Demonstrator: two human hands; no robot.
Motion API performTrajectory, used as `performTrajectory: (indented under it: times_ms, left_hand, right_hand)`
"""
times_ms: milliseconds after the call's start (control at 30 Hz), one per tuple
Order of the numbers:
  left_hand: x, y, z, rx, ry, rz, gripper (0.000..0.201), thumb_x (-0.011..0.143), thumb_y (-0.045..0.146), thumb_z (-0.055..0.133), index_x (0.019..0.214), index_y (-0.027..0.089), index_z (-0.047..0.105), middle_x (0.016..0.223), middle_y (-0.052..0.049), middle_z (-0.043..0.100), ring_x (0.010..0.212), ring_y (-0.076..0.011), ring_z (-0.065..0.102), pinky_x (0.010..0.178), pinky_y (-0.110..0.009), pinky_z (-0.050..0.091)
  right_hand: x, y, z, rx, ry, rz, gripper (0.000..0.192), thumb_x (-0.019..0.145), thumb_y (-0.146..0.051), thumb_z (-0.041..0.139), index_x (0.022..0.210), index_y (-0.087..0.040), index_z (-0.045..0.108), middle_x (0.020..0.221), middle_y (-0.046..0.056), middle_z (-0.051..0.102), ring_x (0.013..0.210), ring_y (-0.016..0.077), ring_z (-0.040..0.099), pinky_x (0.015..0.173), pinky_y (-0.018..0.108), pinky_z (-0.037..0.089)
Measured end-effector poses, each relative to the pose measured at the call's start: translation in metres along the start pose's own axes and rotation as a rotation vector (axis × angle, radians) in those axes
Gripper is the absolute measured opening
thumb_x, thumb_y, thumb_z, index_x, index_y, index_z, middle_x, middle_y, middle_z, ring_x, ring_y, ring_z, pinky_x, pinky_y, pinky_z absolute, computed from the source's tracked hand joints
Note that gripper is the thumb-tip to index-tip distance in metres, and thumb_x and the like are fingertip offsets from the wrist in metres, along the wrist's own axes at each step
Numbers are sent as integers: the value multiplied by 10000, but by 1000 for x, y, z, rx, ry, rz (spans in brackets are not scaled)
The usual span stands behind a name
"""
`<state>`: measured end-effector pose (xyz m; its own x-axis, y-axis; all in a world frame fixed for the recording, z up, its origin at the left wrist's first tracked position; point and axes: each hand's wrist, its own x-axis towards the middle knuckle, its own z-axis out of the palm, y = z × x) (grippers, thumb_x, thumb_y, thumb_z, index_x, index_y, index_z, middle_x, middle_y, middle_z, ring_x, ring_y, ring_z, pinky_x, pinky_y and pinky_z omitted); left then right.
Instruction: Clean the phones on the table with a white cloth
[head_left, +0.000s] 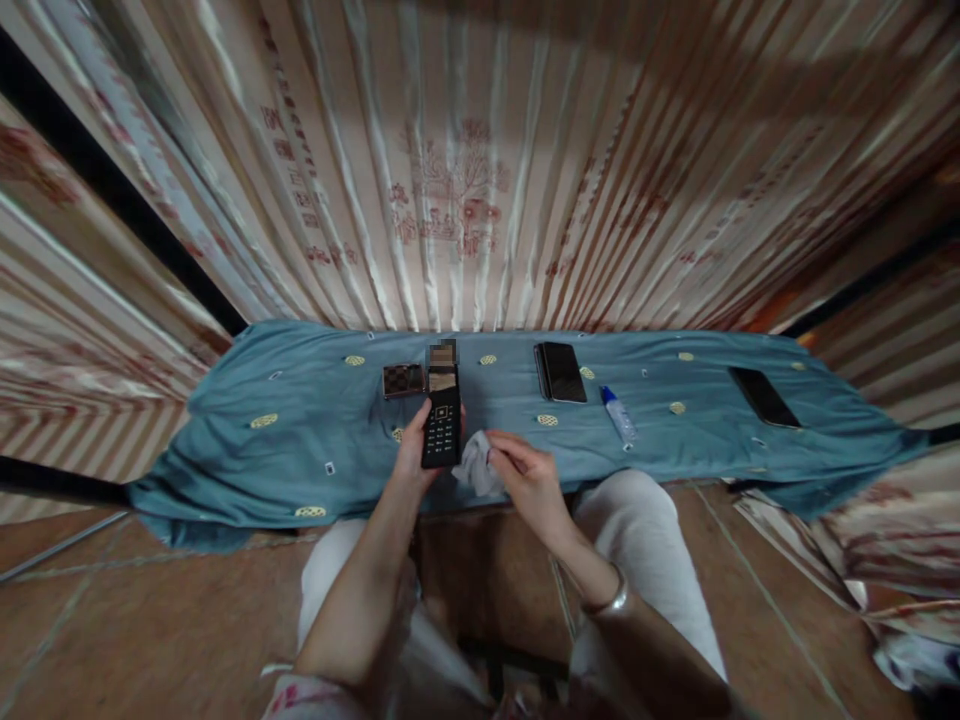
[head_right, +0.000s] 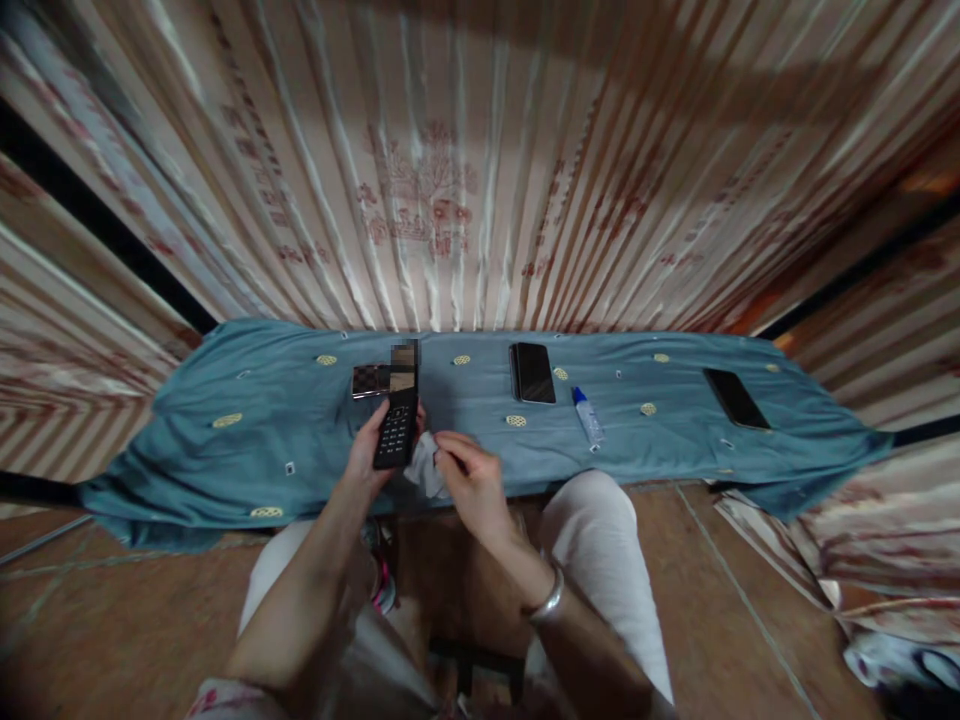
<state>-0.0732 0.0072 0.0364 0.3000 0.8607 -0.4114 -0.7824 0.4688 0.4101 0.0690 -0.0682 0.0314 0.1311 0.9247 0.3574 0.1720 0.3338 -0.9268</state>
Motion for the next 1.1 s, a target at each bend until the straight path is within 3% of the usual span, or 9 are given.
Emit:
performTrajectory:
  times_ms: [100, 200, 333, 533, 700, 900, 1000, 1100]
  left_hand:
    - [3, -9, 6, 8, -9, -34, 308, 928, 252, 410, 1045, 60, 622, 802, -117, 702, 626, -147, 662, 579, -237, 564]
    - [7, -17, 13, 3, 0, -73, 313, 933, 236, 398, 1086, 69, 613, 819, -126, 706, 654, -162, 674, 582, -252, 571]
    - [15, -28, 23, -12, 31, -115, 319, 949, 225, 374, 1082, 66, 617, 816, -119, 708, 673, -150, 679, 584, -226, 565]
    - [31, -46, 31, 135, 87, -103, 316, 949, 228, 393, 976, 67, 664, 772, -115, 714, 716, -177, 696, 676, -271, 575]
    - [40, -56, 34, 308, 97, -102, 336, 944, 244, 408, 844, 72, 679, 687, -87, 697, 558, -134, 641, 565, -227, 523]
    - [48, -63, 32, 413, 87, 50, 189, 789, 300, 661, 834, 116, 662, 652, -3, 661, 524, -101, 586, 519, -198, 454]
    - [52, -68, 29, 420, 60, 104, 233, 739, 317, 714, 857, 125, 656, 657, 17, 647, 533, -90, 570, 513, -188, 434]
    - [54, -73, 29, 386, 78, 70, 198, 780, 302, 680, 854, 120, 653, 677, 8, 649, 552, -88, 571, 542, -191, 443]
  right_hand:
    - [36, 19, -15, 98, 78, 128, 245, 769, -329, 646, 960, -209, 741, 903, 48, 751, 794, 188, 697, 728, 321, 574]
    - [69, 37, -26, 38, 122, 131, 245, 726, -329, 638, 905, -203, 748, 809, 26, 749, 698, 172, 671, 663, 291, 548]
    - [92, 53, -32, -131, 12, 88, 219, 732, -266, 574, 833, -194, 755, 814, 23, 754, 740, 191, 680, 728, 308, 529]
    - [89, 65, -39, -151, -91, 52, 249, 756, -210, 505, 813, -232, 747, 848, -4, 754, 825, 200, 695, 800, 323, 520]
    - [86, 70, -63, -176, -102, 78, 228, 777, -228, 528, 830, -217, 749, 863, 15, 757, 824, 199, 698, 787, 318, 522]
    - [86, 70, -85, -300, -115, 95, 203, 794, -225, 556, 871, -225, 744, 882, 11, 758, 819, 190, 697, 768, 313, 531]
    - [86, 69, -88, -397, -78, -1, 210, 828, -182, 536, 908, -213, 728, 952, 31, 747, 906, 194, 677, 836, 321, 517]
    - [83, 68, -87, -557, -119, -138, 239, 865, -126, 493, 952, -186, 708, 995, 61, 723, 944, 207, 637, 877, 341, 495]
